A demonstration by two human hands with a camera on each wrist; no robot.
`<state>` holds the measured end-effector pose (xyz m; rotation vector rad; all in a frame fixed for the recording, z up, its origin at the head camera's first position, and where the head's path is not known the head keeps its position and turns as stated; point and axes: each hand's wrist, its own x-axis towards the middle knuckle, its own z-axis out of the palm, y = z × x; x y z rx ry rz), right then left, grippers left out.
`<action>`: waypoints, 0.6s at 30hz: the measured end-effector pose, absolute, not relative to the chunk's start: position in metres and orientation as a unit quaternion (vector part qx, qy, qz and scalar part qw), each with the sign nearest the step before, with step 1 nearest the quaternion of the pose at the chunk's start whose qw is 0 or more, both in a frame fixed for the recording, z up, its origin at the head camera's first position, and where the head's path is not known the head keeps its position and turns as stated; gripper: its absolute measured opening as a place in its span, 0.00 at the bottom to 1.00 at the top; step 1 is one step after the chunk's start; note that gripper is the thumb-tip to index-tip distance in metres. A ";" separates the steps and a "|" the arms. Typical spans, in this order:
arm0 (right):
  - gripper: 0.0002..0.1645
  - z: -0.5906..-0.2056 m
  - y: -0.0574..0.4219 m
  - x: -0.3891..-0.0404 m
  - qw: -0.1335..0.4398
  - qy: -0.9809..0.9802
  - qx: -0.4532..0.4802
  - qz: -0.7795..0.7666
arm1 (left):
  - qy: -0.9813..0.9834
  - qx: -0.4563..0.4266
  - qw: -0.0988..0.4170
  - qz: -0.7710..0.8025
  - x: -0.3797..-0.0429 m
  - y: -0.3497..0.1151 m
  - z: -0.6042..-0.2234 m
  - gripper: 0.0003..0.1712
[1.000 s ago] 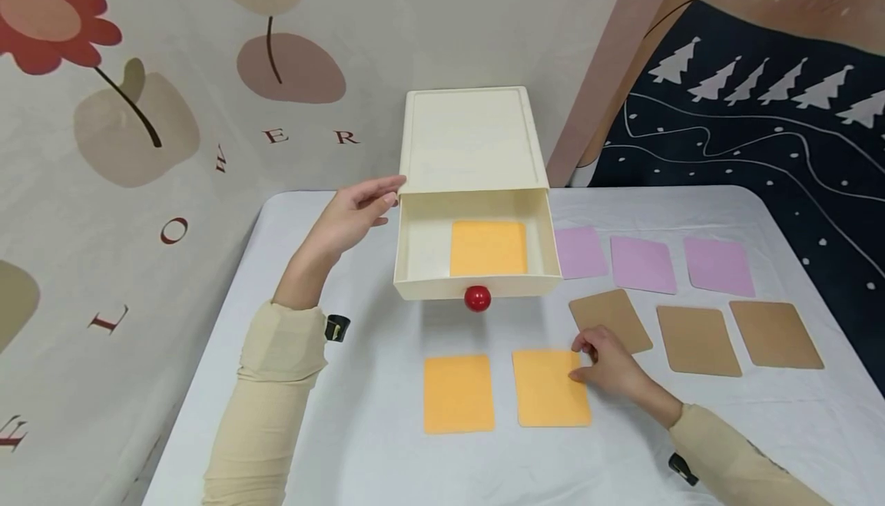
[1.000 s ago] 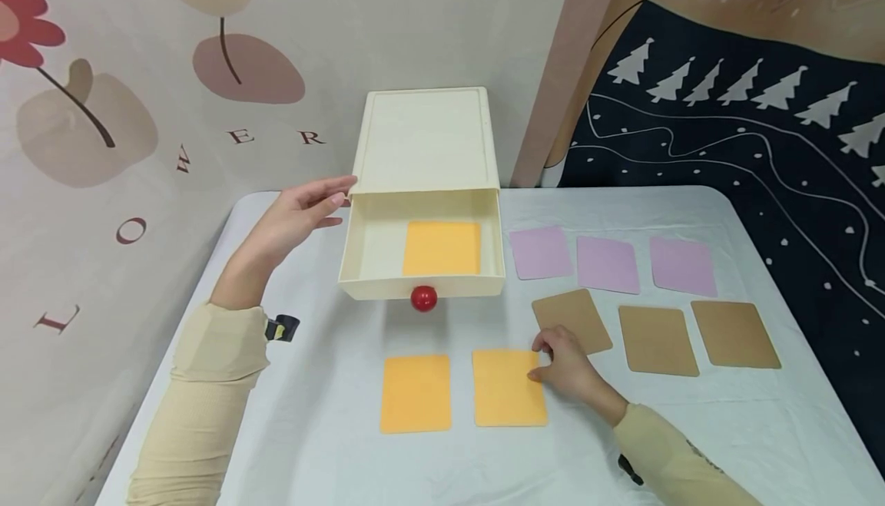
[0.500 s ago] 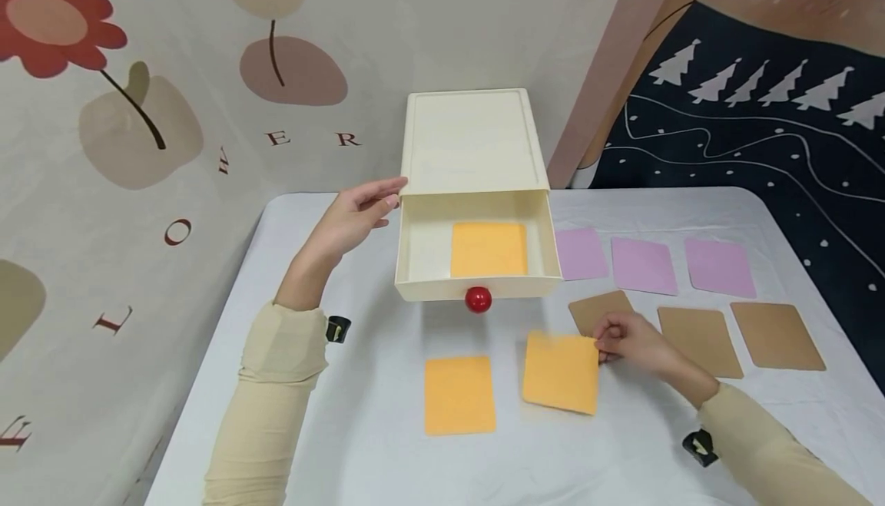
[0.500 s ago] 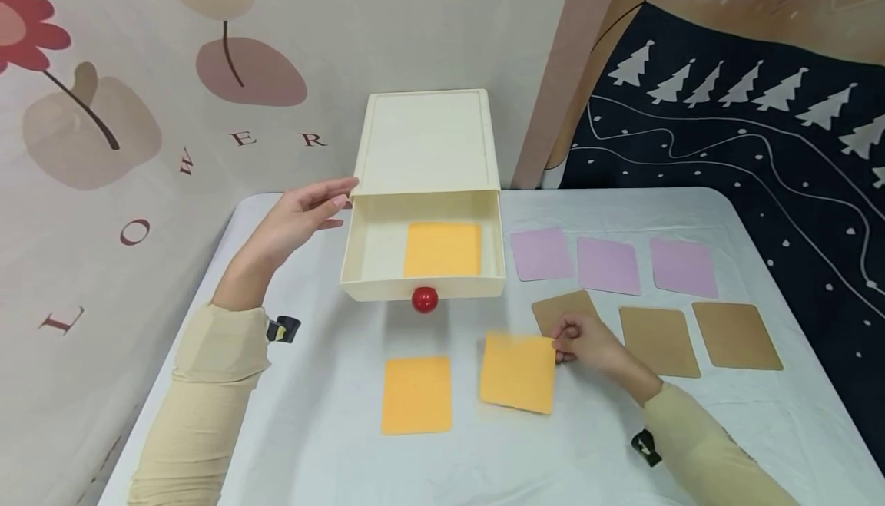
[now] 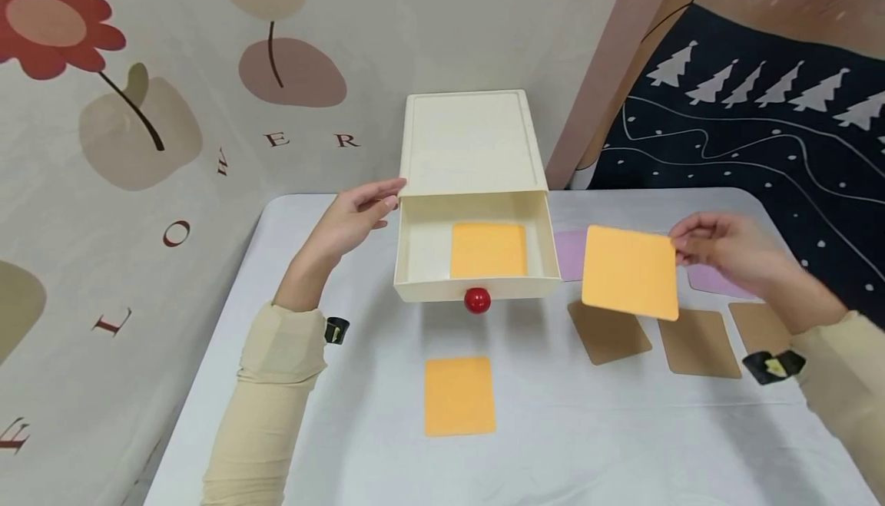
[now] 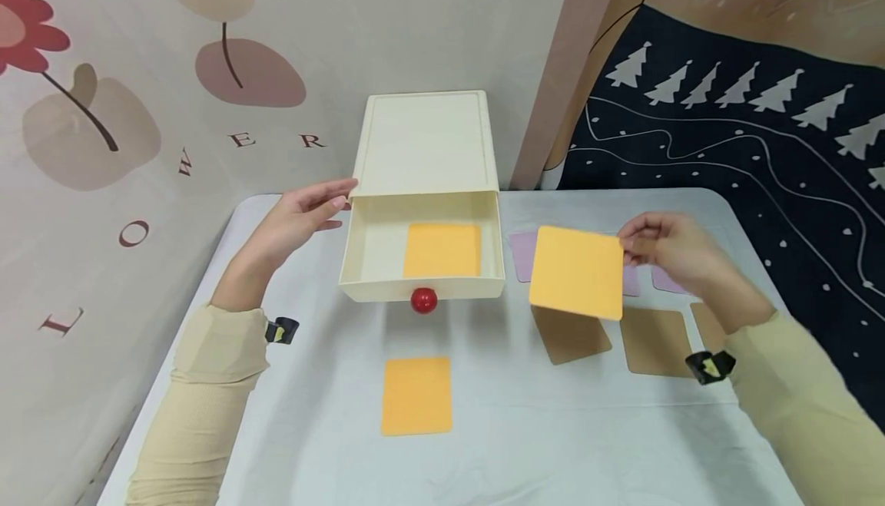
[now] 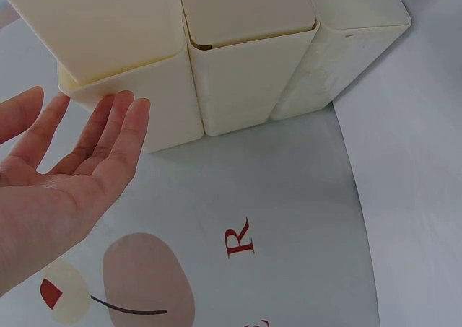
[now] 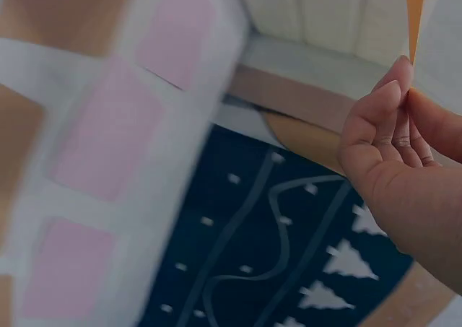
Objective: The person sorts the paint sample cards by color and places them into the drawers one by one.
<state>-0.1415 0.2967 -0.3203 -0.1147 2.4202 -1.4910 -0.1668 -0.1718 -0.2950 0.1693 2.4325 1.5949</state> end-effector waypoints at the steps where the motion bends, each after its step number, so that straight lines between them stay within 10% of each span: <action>1: 0.06 -0.313 0.297 -0.145 0.141 0.844 -0.036 -0.517 | 0.830 0.058 0.113 0.544 -0.167 -0.172 -0.295 0.23; 18: 0.09 -0.264 0.208 -0.185 0.109 0.821 -0.063 -0.556 | 0.834 0.051 0.113 0.537 -0.168 -0.173 -0.297 0.22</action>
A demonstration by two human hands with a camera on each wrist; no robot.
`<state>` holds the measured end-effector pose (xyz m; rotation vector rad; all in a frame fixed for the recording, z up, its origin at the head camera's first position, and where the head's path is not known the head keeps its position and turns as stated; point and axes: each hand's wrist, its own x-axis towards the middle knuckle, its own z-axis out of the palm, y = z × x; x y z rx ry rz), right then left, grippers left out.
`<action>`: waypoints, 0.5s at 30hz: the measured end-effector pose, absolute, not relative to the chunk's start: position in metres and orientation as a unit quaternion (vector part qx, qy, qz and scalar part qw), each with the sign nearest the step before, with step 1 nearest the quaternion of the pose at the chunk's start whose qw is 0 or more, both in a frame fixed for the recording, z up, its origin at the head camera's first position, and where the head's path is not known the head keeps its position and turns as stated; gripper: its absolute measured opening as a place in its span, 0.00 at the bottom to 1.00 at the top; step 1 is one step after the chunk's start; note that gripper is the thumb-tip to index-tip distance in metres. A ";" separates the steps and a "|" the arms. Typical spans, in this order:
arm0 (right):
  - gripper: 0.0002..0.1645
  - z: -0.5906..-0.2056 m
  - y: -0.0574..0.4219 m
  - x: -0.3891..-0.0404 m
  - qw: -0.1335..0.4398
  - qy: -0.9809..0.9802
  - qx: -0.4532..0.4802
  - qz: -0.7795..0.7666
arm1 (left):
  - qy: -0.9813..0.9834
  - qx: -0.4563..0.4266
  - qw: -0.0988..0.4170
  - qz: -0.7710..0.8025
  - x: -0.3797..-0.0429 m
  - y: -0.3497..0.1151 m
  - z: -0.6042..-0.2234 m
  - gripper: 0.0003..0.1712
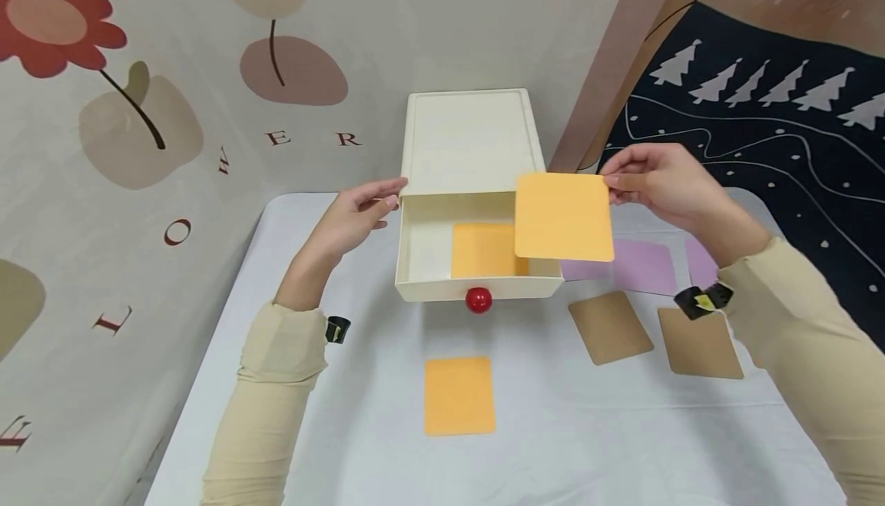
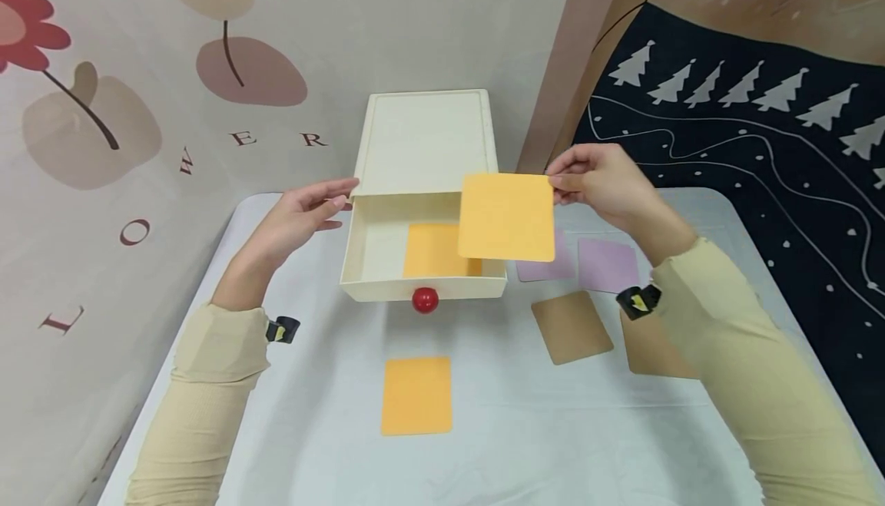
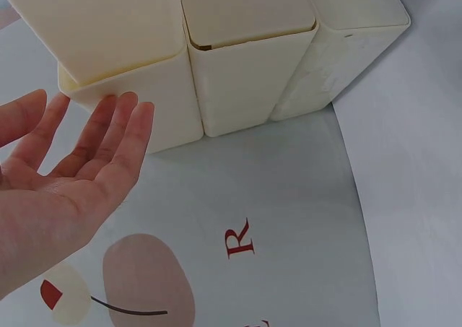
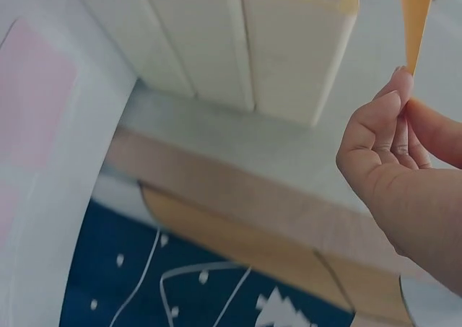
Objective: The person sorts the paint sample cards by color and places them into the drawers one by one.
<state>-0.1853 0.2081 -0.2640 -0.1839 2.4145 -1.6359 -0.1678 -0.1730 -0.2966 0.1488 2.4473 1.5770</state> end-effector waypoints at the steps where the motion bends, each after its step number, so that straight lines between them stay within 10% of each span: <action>1: 0.10 -0.264 0.202 -0.186 0.113 0.819 -0.063 -0.559 | 0.835 0.049 0.113 0.536 -0.168 -0.173 -0.296 0.22; 15: 0.08 -0.277 0.146 -0.188 0.143 0.847 -0.074 -0.507 | 0.843 0.053 0.112 0.524 -0.168 -0.172 -0.296 0.22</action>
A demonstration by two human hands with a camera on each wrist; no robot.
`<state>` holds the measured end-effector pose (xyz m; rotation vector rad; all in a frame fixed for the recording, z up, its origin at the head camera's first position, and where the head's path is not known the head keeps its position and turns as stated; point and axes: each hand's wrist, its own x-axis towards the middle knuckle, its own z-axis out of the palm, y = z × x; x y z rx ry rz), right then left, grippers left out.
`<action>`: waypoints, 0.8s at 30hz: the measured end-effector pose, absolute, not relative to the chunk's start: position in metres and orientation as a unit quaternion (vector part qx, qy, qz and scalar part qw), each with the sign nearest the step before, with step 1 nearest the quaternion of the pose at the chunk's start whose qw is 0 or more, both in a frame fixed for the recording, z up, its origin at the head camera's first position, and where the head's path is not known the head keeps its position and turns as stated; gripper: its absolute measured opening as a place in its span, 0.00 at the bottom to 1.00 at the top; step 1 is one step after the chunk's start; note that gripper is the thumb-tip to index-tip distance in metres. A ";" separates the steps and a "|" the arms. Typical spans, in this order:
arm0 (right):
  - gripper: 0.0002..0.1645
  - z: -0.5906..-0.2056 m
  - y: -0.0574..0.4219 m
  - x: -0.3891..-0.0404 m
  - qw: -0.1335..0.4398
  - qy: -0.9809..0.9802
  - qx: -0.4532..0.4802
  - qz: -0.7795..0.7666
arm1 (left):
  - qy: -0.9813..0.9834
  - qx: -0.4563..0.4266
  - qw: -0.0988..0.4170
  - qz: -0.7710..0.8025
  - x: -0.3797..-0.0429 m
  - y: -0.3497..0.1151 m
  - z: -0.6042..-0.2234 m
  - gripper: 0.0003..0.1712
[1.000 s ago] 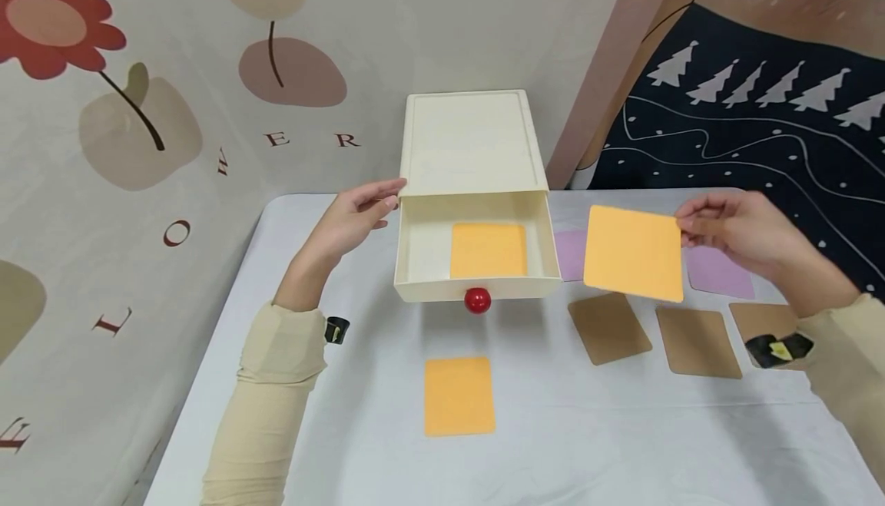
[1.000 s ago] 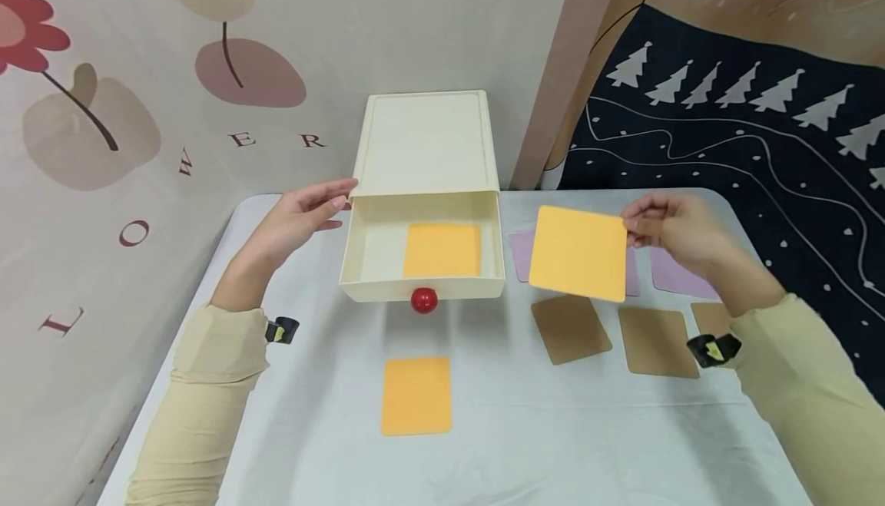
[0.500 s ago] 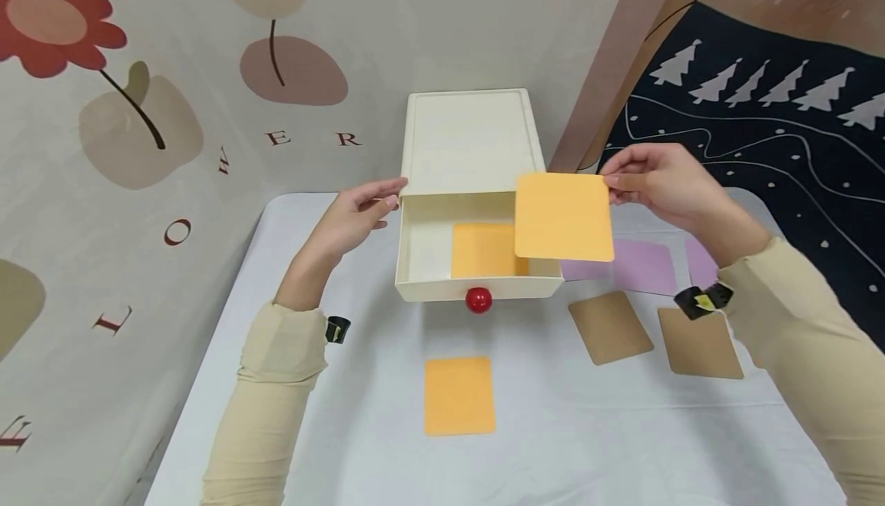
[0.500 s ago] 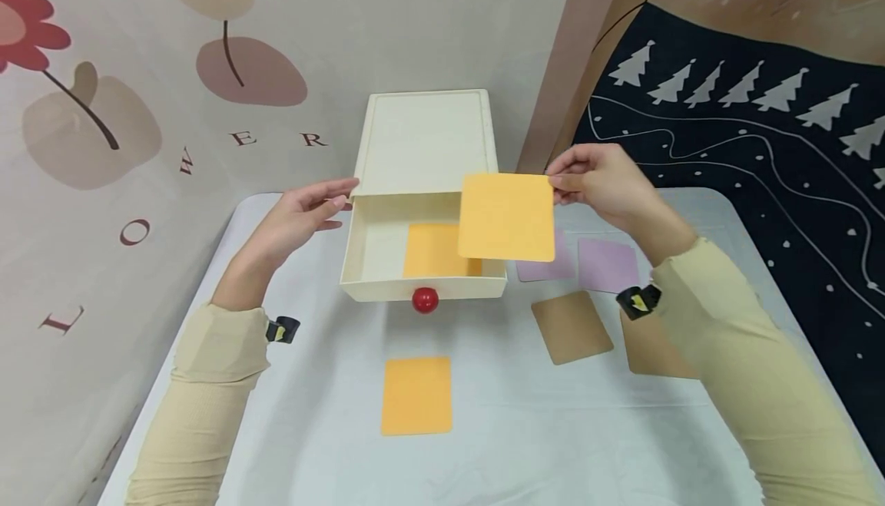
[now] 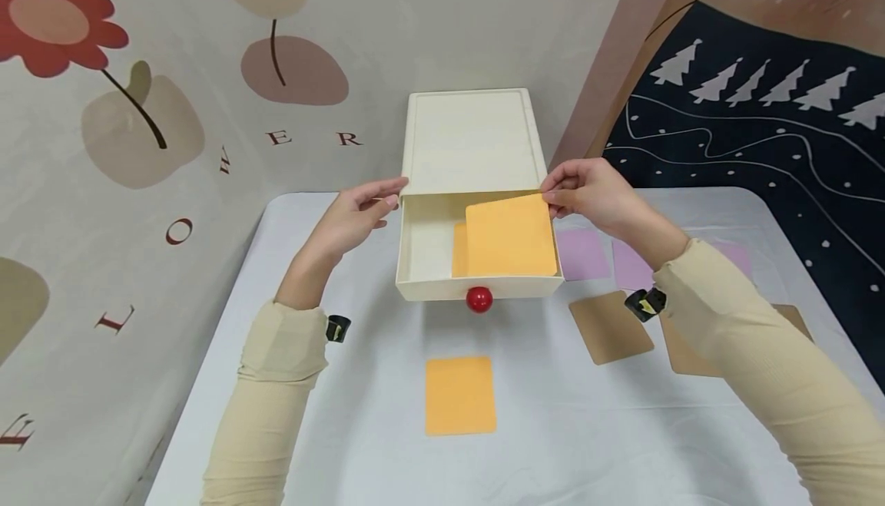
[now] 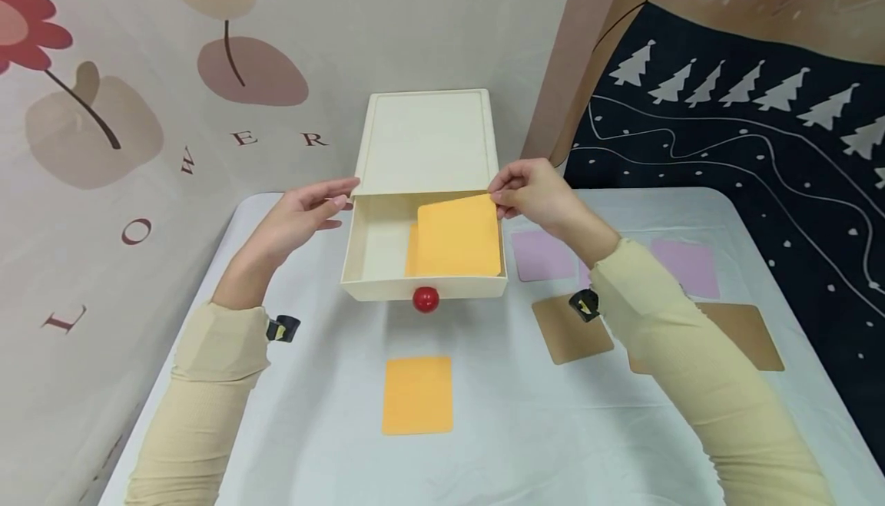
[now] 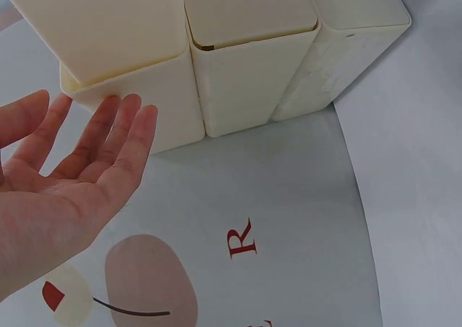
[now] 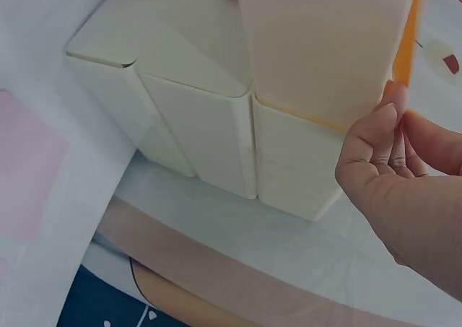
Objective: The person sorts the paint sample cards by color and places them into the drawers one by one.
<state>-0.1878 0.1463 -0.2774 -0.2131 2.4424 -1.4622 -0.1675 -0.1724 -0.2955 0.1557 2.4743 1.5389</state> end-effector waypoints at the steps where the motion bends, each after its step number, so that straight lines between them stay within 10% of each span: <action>1: 0.09 -0.278 0.146 -0.188 0.143 0.848 -0.076 -0.504 | 0.843 0.053 0.111 0.524 -0.168 -0.172 -0.296 0.22; 24: 0.10 -0.359 0.205 -0.115 0.185 0.833 -0.148 -0.500 | 0.846 0.050 0.107 0.519 -0.168 -0.173 -0.296 0.22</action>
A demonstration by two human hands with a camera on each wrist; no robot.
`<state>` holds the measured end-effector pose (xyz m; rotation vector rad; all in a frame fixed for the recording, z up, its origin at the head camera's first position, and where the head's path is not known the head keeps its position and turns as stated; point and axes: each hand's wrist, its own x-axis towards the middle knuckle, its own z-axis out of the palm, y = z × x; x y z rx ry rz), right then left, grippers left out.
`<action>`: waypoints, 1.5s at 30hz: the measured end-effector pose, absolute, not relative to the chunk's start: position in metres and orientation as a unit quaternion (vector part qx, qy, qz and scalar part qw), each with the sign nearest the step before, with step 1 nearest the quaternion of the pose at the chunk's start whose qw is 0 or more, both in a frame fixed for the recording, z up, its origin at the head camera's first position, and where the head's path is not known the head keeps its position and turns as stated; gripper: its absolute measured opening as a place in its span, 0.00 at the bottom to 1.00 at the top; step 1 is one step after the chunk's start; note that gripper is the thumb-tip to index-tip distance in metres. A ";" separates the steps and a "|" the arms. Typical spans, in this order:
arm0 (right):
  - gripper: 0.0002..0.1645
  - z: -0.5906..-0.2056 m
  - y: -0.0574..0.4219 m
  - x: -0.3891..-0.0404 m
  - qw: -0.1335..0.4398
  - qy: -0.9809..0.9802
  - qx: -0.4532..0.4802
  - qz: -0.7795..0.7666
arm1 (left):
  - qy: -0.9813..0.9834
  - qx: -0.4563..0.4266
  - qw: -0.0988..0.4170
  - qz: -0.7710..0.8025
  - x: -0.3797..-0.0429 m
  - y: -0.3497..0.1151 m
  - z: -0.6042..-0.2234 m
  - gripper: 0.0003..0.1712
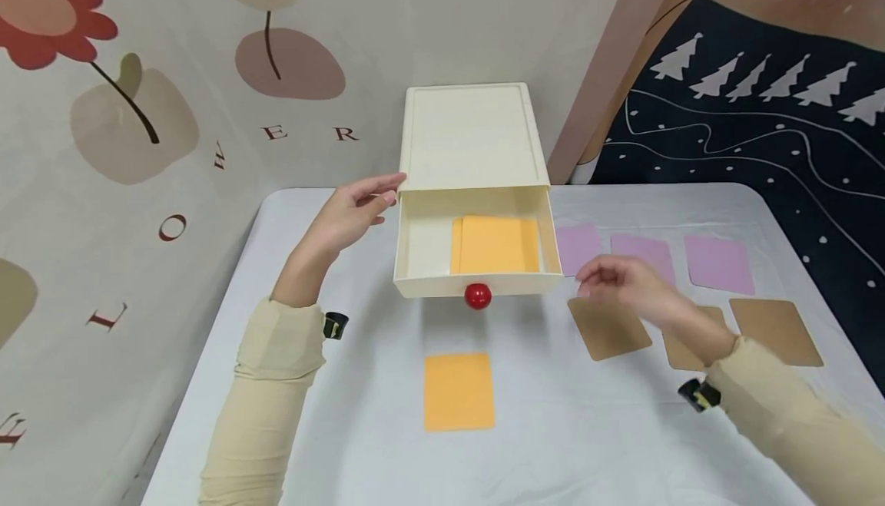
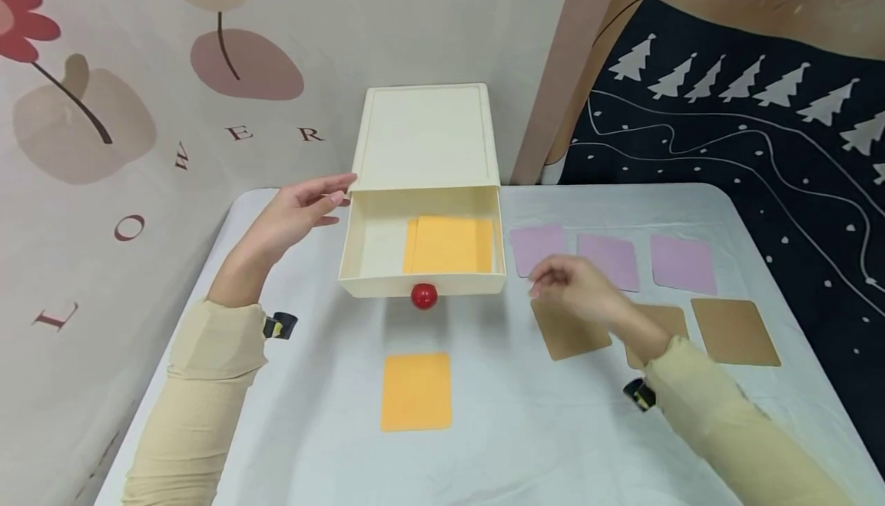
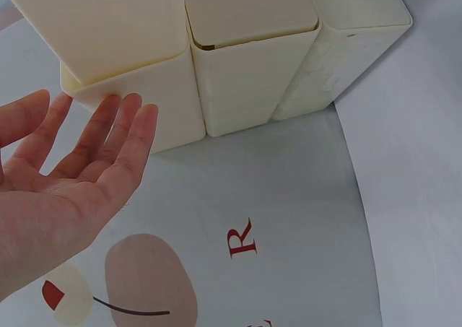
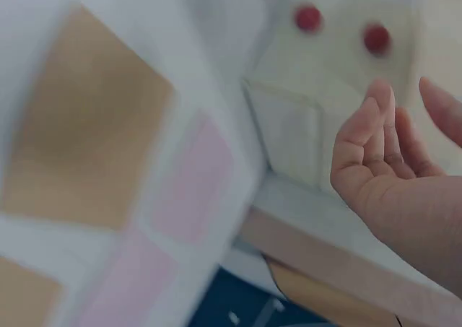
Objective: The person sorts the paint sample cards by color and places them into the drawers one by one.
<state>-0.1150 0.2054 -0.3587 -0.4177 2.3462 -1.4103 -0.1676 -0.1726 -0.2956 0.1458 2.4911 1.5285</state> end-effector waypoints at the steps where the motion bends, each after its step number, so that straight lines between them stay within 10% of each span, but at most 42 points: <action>1: 0.10 -0.368 0.202 -0.109 0.193 0.828 -0.159 -0.502 | 0.846 0.049 0.105 0.521 -0.168 -0.173 -0.295 0.22; 12: 0.10 -0.446 0.132 -0.066 0.218 0.835 -0.221 -0.454 | 0.843 0.049 0.103 0.526 -0.167 -0.171 -0.295 0.22; 30: 0.28 -0.468 0.072 -0.054 0.162 0.926 -0.201 -0.274 | 0.839 0.051 0.103 0.532 -0.168 -0.171 -0.296 0.21; 45: 0.14 -0.459 0.085 -0.059 0.266 0.834 -0.198 -0.442 | 0.843 0.052 0.106 0.525 -0.167 -0.172 -0.297 0.22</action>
